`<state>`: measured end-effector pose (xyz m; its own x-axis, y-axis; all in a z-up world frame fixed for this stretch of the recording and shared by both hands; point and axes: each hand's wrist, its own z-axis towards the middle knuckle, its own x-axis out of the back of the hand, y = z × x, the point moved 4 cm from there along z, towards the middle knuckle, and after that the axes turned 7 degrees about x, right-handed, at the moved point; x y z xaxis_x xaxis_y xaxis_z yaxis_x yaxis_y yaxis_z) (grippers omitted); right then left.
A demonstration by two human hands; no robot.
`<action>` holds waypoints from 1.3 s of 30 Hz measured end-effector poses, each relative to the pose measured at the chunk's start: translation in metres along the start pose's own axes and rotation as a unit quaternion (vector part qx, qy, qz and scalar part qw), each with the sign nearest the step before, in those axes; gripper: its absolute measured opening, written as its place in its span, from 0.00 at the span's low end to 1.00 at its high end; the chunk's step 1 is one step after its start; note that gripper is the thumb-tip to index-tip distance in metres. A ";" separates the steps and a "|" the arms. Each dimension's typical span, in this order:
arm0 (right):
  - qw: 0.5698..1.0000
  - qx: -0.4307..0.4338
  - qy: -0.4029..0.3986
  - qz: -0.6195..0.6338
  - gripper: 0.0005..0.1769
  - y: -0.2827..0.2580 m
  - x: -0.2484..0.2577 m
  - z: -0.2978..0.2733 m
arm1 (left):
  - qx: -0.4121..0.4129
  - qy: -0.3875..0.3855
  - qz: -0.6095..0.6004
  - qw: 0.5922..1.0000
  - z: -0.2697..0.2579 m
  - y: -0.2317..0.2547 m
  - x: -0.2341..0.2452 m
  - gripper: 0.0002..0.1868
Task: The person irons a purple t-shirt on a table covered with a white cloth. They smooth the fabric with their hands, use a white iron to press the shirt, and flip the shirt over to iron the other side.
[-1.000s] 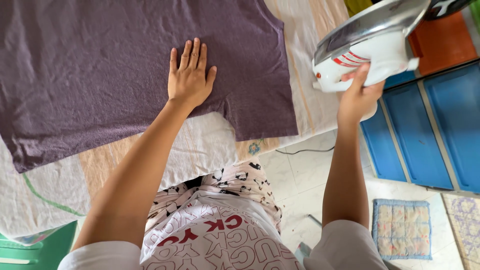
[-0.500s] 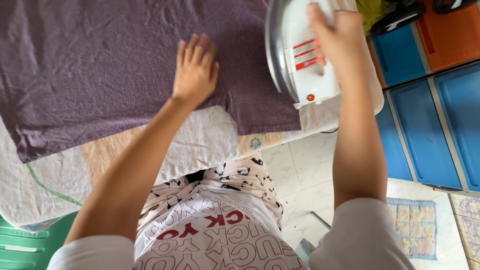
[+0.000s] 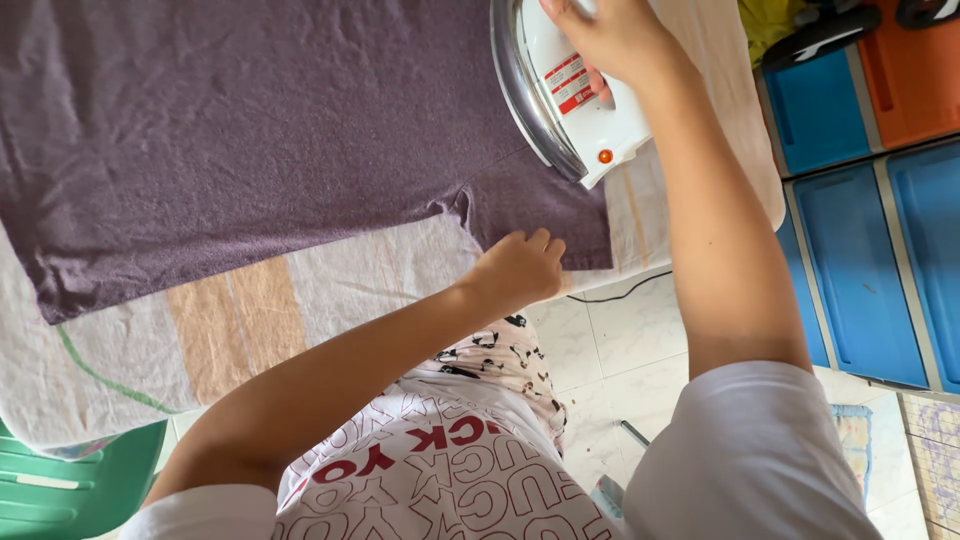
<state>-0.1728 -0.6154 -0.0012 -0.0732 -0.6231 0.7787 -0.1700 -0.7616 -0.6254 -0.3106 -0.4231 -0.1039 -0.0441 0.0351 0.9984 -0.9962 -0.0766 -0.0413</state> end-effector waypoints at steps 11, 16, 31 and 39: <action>0.998 -0.035 0.011 -0.049 0.32 -0.009 0.004 -0.058 | 0.023 0.059 0.013 0.998 -0.033 -0.006 0.006 0.19; 0.993 -0.101 0.052 -0.035 0.34 -0.005 -0.001 -0.112 | 0.112 0.093 -0.011 0.989 -0.058 -0.027 0.001 0.23; 0.979 -0.141 0.135 -0.068 0.35 -0.003 -0.005 -0.129 | 0.166 0.181 -0.190 0.951 -0.087 -0.017 -0.040 0.26; 0.987 -0.087 0.114 -0.077 0.37 -0.001 -0.005 -0.087 | 0.189 0.196 -0.206 0.940 -0.089 -0.009 -0.050 0.25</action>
<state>-0.2580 -0.5965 -0.0001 -0.2489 -0.4302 0.8677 -0.3610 -0.7901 -0.4953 -0.3061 -0.3356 -0.1566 0.2423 0.4976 0.8329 -0.8401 -0.3219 0.4366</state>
